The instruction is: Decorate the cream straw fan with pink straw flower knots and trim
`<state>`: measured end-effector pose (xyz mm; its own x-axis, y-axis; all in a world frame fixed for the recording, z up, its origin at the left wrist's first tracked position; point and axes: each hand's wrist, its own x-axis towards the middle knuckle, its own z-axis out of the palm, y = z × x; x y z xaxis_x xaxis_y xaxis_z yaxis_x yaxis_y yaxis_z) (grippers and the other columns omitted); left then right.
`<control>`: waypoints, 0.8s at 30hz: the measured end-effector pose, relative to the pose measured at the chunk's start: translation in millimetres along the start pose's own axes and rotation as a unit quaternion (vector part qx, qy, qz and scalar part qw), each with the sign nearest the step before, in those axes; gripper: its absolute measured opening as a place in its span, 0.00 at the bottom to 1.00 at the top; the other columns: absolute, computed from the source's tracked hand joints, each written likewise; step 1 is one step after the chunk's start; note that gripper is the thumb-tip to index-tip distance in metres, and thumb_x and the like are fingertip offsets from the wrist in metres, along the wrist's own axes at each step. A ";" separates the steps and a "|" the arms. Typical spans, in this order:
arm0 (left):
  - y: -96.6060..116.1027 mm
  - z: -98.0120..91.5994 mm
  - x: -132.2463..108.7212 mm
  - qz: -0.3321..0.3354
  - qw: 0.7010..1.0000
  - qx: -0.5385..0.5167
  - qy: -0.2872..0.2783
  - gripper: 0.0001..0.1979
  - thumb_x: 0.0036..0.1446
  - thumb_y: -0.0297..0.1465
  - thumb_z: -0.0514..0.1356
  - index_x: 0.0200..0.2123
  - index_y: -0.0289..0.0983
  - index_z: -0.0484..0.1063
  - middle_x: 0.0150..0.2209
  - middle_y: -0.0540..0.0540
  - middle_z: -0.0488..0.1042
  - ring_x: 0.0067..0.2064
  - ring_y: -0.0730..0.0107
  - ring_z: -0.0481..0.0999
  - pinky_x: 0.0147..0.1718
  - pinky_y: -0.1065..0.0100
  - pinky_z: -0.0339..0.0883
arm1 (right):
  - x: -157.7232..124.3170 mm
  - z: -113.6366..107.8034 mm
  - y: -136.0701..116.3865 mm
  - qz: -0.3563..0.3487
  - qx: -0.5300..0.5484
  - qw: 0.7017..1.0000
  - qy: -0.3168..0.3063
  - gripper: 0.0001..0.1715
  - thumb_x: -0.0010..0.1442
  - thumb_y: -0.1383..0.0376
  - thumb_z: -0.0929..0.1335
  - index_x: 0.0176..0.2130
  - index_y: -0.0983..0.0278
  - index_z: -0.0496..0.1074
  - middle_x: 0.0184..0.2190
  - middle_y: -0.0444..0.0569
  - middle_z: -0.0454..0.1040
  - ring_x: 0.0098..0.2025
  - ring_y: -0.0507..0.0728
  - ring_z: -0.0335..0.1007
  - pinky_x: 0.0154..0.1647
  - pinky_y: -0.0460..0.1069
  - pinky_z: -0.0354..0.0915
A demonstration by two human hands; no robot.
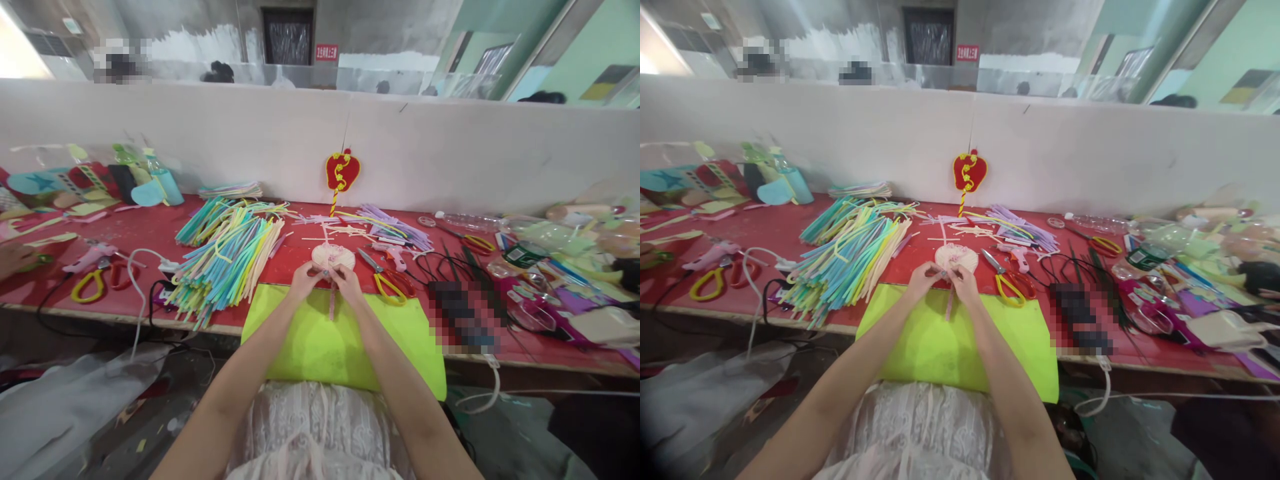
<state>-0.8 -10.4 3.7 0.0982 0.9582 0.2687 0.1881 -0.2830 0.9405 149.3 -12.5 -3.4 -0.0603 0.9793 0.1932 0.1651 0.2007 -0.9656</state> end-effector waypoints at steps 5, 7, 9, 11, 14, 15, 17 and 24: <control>1.2 0.3 0.0 0.000 1.000 -0.008 0.001 0.06 0.50 0.33 0.62 0.27 0.36 0.70 0.28 0.48 0.77 0.34 0.69 0.76 0.37 0.67 0.67 | -0.6 1.1 -1.5 0.001 0.011 1.000 0.004 0.20 0.50 0.46 0.67 0.25 0.60 0.68 0.23 0.46 0.73 0.29 0.57 0.69 0.29 0.50 0.65; 0.7 0.9 0.3 0.000 1.000 -0.008 0.004 0.06 0.50 0.33 0.62 0.27 0.36 0.70 0.28 0.48 0.76 0.33 0.69 0.75 0.37 0.67 0.67 | -0.8 1.8 -2.2 0.002 0.013 1.000 0.006 0.20 0.50 0.46 0.67 0.25 0.60 0.68 0.23 0.46 0.73 0.29 0.57 0.69 0.29 0.50 0.65; -0.7 1.6 0.6 -0.001 1.000 -0.006 0.010 0.06 0.50 0.32 0.62 0.27 0.36 0.70 0.28 0.49 0.76 0.33 0.69 0.75 0.37 0.68 0.67 | -1.2 2.6 -3.4 0.004 0.015 1.000 0.010 0.20 0.50 0.46 0.67 0.25 0.60 0.68 0.24 0.47 0.73 0.29 0.57 0.69 0.29 0.50 0.65; -2.8 2.2 0.8 -0.001 1.000 -0.004 0.017 0.04 0.50 0.31 0.62 0.27 0.37 0.70 0.28 0.49 0.76 0.33 0.70 0.75 0.38 0.67 0.67 | -1.7 3.4 -4.9 0.006 0.017 1.000 0.013 0.20 0.49 0.46 0.67 0.25 0.60 0.68 0.23 0.46 0.73 0.28 0.57 0.69 0.28 0.50 0.64; -6.5 2.8 1.0 -0.003 1.000 0.000 0.031 0.03 0.50 0.30 0.61 0.28 0.37 0.70 0.28 0.49 0.76 0.34 0.70 0.75 0.39 0.67 0.67 | -2.9 4.0 -7.0 0.009 0.018 1.000 0.012 0.20 0.49 0.46 0.67 0.25 0.60 0.68 0.23 0.46 0.73 0.28 0.57 0.69 0.29 0.50 0.64; -7.6 3.0 1.1 -0.004 0.999 0.003 0.034 0.03 0.50 0.30 0.61 0.29 0.38 0.70 0.28 0.49 0.76 0.34 0.70 0.75 0.39 0.67 0.66 | -3.3 3.9 -7.5 0.010 0.018 1.000 0.011 0.20 0.49 0.46 0.67 0.25 0.60 0.68 0.23 0.46 0.73 0.27 0.57 0.69 0.29 0.50 0.64; -8.9 3.5 1.1 -0.006 0.999 0.007 0.039 0.03 0.50 0.30 0.61 0.29 0.38 0.70 0.29 0.49 0.75 0.33 0.70 0.75 0.39 0.67 0.66 | -4.0 3.3 -8.2 0.012 0.017 1.000 0.011 0.21 0.49 0.46 0.67 0.25 0.60 0.67 0.22 0.46 0.73 0.27 0.57 0.69 0.28 0.50 0.64; -4.1 6.6 0.4 -0.001 0.999 0.017 0.041 0.03 0.51 0.30 0.60 0.28 0.37 0.68 0.30 0.48 0.75 0.34 0.69 0.74 0.38 0.67 0.66 | -4.2 2.1 -9.8 0.010 0.006 1.000 0.022 0.19 0.50 0.47 0.67 0.26 0.60 0.67 0.23 0.46 0.73 0.27 0.56 0.68 0.30 0.50 0.64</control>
<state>5.0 -9.1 -1.4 0.0172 0.9588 0.2837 0.2213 -0.2803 0.9340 145.9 -18.7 4.8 -0.0142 0.9833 0.1815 0.1536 0.1815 -0.9713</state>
